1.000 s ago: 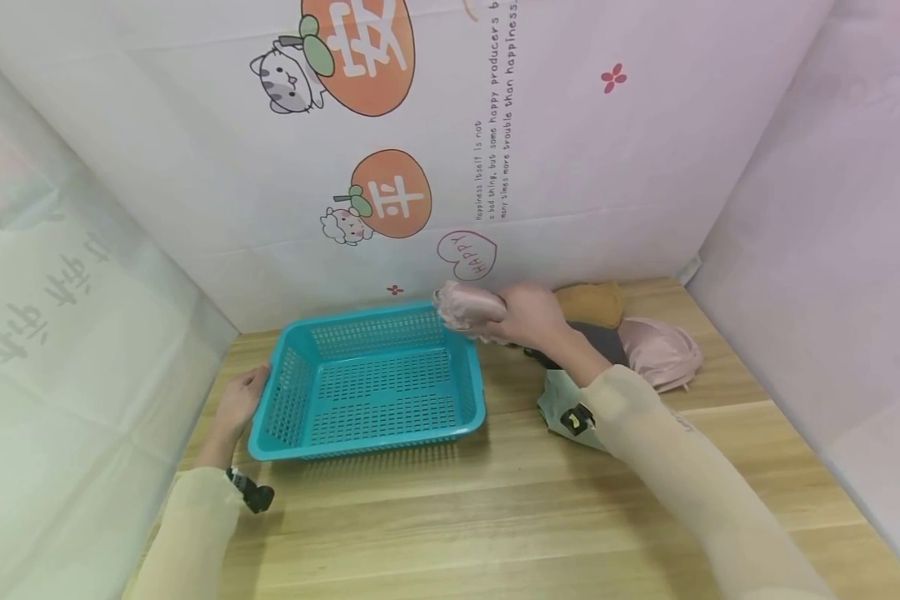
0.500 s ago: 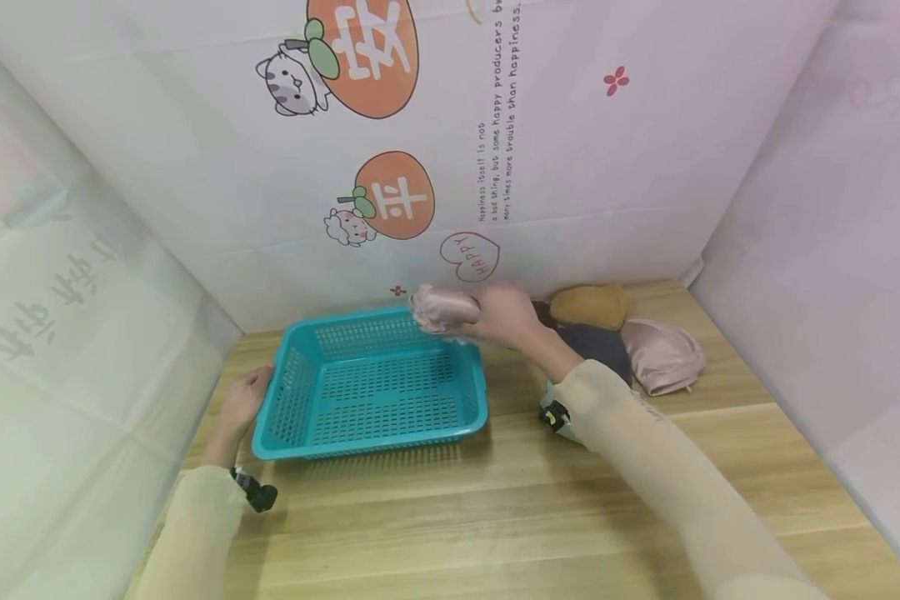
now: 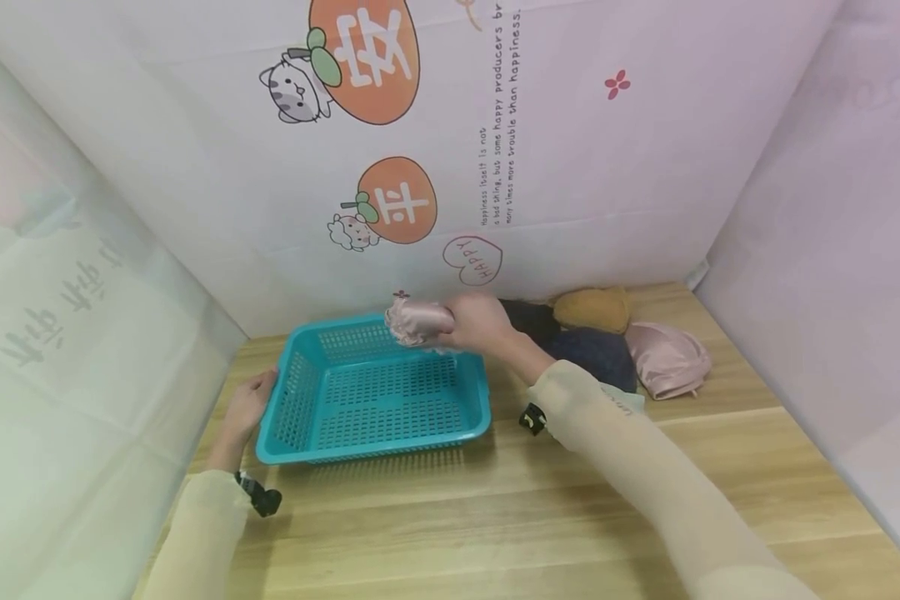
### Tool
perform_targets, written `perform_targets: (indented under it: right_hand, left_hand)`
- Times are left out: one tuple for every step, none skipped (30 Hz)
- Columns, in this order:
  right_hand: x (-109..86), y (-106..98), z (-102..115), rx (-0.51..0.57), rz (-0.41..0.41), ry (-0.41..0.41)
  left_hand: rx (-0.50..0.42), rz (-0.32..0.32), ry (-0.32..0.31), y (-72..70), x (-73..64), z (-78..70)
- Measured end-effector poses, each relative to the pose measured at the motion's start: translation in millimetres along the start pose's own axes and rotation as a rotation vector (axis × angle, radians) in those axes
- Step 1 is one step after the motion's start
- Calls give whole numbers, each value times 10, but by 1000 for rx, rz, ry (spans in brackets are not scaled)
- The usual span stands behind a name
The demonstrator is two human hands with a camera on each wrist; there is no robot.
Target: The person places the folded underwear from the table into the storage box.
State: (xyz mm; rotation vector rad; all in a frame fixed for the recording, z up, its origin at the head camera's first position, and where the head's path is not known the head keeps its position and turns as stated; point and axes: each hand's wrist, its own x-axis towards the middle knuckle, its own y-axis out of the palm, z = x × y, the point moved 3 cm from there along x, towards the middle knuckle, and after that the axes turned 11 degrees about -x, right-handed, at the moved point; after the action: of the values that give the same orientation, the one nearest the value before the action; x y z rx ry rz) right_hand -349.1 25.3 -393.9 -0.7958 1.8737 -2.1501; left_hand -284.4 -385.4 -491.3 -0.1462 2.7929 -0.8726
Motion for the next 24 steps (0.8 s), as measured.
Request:
perform_targets:
  right_hand:
    - [12,17,23,0,0,-5]
    - [20,32,44,-6,0,-9]
    - [30,48,65,-13,-1,-14]
    - [41,64,87,-23,-4,-21]
    - [52,78,108,-34,-3,-26]
    - [64,94,129,-45,0,-31]
    - [78,111,147,-59,3,-36]
    - [94,128,165,-72,8,-38]
    - [110,143,182,-82,15,-40]
    - [123,162,198,-94,25,-41]
    - [135,179,212,-106,34,-42]
    - [147,197,225,-110,46,-42]
    - [158,208,237,-110,56,-42]
    - [168,218,249,-109,68,-43]
    - [176,228,260,-109,79,-45]
    - [184,240,269,-112,91,-47]
    - [191,253,276,-115,102,-49]
    - [198,268,283,-116,113,-50]
    - [203,282,289,-124,120,-53]
    - [208,301,293,-130,128,-55]
    - [213,321,296,-137,133,-57]
    - [217,342,298,-147,136,-62]
    - [220,364,299,-157,139,-65]
    - [224,387,299,-170,144,-69]
  left_hand:
    - [-2,-2,-1,1,2,7]
    - [-5,-6,-2,1,3,13]
    - [-7,-7,-2,2,3,16]
    - [-7,-10,-3,4,3,17]
    - [-6,-13,-4,5,4,18]
    - [-6,-15,-5,8,5,17]
    - [-5,-17,-7,9,4,16]
    - [-5,-17,-5,8,4,14]
    - [-3,-15,-5,8,4,11]
    - [-3,-14,-6,11,3,12]
    - [-8,-12,-6,12,2,13]
    - [-9,-11,-5,13,1,13]
    - [-9,-12,-3,11,0,8]
    - [-12,-13,-1,10,-1,1]
    - [-12,-13,-2,9,-2,-5]
    - [-14,-15,-4,8,-4,-12]
    - [-14,-15,-4,8,-8,-19]
    - [-14,-17,-4,9,-12,-26]
    - [-16,-16,-9,11,-14,-30]
    - [-19,-14,-14,13,-14,-31]
    - [-19,-13,-19,14,-14,-28]
    - [-20,-13,-22,15,-14,-26]
    - [-19,-11,-21,15,-11,-23]
    - [-21,-11,-24,14,-5,-15]
